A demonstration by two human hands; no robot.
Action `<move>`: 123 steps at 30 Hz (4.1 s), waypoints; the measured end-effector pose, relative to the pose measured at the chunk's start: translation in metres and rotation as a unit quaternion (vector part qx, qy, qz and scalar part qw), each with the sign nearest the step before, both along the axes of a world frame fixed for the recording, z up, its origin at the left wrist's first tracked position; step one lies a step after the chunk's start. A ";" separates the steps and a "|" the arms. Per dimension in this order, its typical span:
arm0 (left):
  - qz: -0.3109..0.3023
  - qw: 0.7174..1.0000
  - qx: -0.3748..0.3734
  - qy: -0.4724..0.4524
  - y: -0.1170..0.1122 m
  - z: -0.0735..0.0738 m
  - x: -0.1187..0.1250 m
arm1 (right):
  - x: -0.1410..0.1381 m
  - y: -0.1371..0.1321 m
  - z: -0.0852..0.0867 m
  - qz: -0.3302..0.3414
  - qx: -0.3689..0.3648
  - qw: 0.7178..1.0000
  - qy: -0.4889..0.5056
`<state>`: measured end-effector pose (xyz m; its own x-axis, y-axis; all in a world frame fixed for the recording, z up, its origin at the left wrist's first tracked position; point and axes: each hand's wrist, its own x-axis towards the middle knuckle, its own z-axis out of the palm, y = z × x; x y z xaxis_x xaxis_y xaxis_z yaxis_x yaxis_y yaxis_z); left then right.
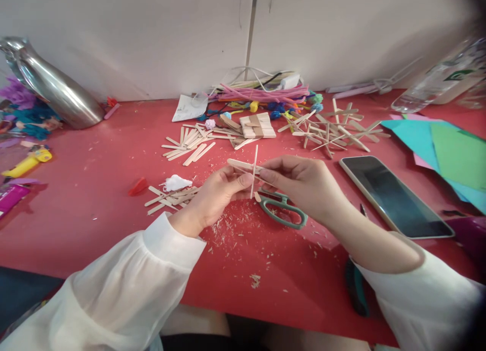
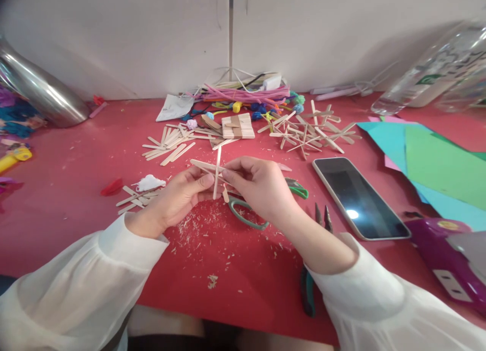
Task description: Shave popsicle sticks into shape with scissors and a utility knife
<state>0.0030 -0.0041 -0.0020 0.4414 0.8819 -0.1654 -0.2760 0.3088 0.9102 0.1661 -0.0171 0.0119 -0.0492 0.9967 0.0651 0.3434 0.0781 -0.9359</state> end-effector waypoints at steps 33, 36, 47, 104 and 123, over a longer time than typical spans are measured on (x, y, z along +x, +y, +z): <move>-0.082 0.977 0.096 0.174 0.017 0.012 -0.022 | 0.003 -0.003 -0.002 0.103 0.241 0.938 -0.227; -0.072 0.971 0.116 0.195 0.017 0.009 -0.021 | -0.001 -0.006 -0.002 0.069 0.260 0.930 -0.250; -0.056 0.966 0.157 0.197 0.010 0.006 -0.013 | -0.003 -0.008 -0.004 0.029 0.305 0.904 -0.299; -0.080 0.914 0.327 0.228 0.010 0.014 -0.020 | 0.005 -0.003 0.006 0.145 -0.142 0.973 0.111; -0.072 0.899 0.356 0.245 0.006 0.016 -0.019 | 0.004 -0.001 0.001 0.121 -0.109 0.985 0.051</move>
<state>-0.0160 0.0023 0.0137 0.5870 0.7811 0.2131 0.2083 -0.4000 0.8925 0.1705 -0.0186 0.0133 -0.2916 0.9473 -0.1325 0.2432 -0.0606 -0.9681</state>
